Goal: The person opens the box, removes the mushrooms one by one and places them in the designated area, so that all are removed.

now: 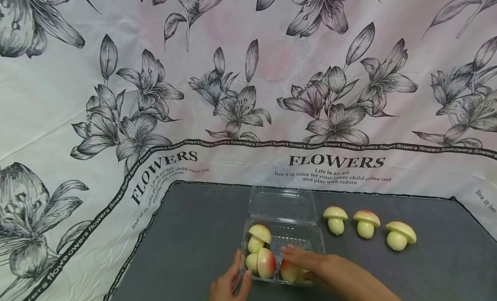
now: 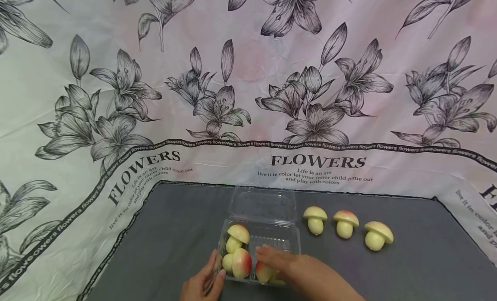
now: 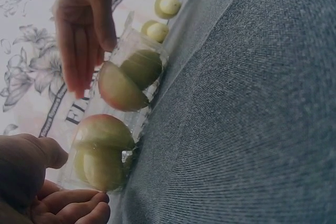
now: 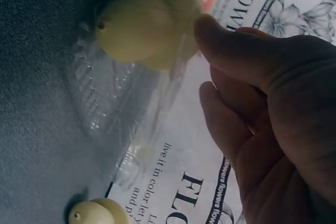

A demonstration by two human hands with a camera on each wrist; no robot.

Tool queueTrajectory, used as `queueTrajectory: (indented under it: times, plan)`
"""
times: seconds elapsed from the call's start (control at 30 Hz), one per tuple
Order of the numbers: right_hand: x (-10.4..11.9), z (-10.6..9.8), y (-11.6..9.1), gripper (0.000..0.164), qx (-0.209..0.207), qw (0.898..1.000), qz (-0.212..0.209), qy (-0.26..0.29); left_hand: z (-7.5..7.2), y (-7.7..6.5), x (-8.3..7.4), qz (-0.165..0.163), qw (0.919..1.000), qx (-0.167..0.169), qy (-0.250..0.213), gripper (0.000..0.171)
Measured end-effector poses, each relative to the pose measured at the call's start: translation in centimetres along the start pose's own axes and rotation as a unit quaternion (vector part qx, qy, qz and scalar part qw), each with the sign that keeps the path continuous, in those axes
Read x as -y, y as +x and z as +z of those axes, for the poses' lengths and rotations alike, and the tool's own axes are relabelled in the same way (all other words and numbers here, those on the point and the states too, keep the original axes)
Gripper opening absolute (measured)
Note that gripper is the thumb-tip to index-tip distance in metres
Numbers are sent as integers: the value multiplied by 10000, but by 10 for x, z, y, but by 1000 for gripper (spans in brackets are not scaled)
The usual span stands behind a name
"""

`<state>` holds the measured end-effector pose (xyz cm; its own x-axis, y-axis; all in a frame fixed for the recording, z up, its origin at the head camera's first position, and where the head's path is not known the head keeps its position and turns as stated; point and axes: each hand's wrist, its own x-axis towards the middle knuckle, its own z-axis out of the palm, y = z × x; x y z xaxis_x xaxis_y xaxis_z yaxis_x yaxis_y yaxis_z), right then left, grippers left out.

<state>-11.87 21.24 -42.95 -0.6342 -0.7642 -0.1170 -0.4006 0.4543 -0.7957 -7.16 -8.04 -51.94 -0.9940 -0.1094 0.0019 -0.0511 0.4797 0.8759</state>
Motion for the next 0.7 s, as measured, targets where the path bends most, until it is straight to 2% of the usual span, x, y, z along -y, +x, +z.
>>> queueTrajectory:
  times: [0.07, 0.1, 0.17, 0.3, 0.43, 0.53, 0.7]
  plan:
    - [-2, 0, 3, 81, 100, 9998, 11, -166, -1, -1, -2, -52, 10000, 23, -35, 73]
    - [-3, 0, 3, 86, 45, 9980, -169, -608, -3, -2, -4, -98, 9999, 59, -96, 74]
    - [-6, 0, 6, 85, 88, 9949, -368, -935, -6, -4, -10, -148, 9997, 96, -167, 74]
    - [-11, 1, 11, 82, 160, 9914, -678, -1104, -9, -5, -18, -216, 9995, 151, -155, 73]
    - [-15, 3, 15, 77, 205, 9903, -754, -1148, -8, -5, -22, -238, 9996, 106, -122, 71]
    - [-15, 5, 17, 70, 108, 9870, -793, -1390, -8, -5, -22, -216, 9996, 86, -141, 71]
    - [-16, 9, 20, 62, -193, 9759, -1109, -1868, -9, -5, -19, -70, 9997, 151, -198, 72]
